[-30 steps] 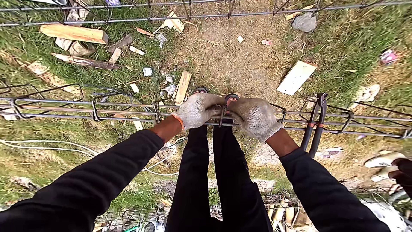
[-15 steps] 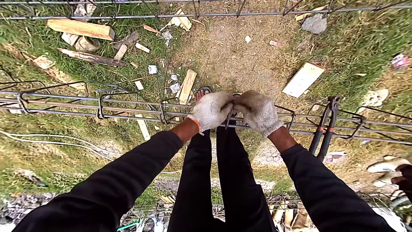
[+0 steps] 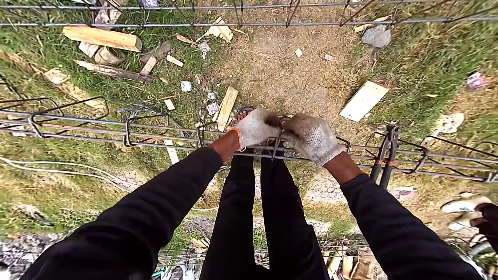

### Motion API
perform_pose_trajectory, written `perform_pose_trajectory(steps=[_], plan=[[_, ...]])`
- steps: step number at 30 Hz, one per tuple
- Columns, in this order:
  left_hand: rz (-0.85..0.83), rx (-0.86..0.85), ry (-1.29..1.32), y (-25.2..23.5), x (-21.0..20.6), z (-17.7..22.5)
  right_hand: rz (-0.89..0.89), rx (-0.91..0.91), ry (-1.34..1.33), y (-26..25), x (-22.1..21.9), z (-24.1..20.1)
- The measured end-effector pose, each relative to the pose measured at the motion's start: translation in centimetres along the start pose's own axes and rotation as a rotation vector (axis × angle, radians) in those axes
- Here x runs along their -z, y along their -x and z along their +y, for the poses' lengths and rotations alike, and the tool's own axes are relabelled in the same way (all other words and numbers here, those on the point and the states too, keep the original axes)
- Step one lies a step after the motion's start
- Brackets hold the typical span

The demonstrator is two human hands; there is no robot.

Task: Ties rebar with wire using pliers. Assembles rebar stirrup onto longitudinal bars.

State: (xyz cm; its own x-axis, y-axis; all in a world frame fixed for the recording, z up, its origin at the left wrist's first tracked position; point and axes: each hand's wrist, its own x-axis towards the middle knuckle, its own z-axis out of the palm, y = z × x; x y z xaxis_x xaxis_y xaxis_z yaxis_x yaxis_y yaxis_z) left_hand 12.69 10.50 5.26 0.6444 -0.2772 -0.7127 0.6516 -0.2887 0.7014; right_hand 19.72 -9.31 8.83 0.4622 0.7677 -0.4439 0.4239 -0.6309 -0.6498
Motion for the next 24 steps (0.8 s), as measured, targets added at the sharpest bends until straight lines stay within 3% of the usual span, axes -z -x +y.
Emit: perform_pose_trajectory(steps=[4,7,12,14,19,21,24], plan=[[0.031,0.044,-0.009,0.1,0.1,1.1,-0.121,-0.113,0.024,-0.8,1.8,-0.2],[0.147,0.101,-0.130,1.1,-1.1,1.5,-0.244,-0.088,0.075,-1.3,3.4,-0.6],[0.142,-0.059,-0.193,2.7,-1.7,1.4,-0.363,0.009,0.211,-2.0,4.9,-1.6],[0.160,-0.053,-0.202,3.0,-1.8,1.3,-0.348,0.064,0.246,-2.1,4.9,-1.4],[0.334,0.156,-0.255,3.3,-2.4,1.4,-0.275,0.206,0.309,-2.4,4.6,-0.8],[0.317,0.150,-0.243,3.4,-2.3,1.4,-0.287,0.221,0.321,-2.6,4.8,-0.8],[0.145,0.147,-0.248,3.4,-0.9,2.3,-0.319,0.230,0.348,-2.8,5.3,-1.1]])
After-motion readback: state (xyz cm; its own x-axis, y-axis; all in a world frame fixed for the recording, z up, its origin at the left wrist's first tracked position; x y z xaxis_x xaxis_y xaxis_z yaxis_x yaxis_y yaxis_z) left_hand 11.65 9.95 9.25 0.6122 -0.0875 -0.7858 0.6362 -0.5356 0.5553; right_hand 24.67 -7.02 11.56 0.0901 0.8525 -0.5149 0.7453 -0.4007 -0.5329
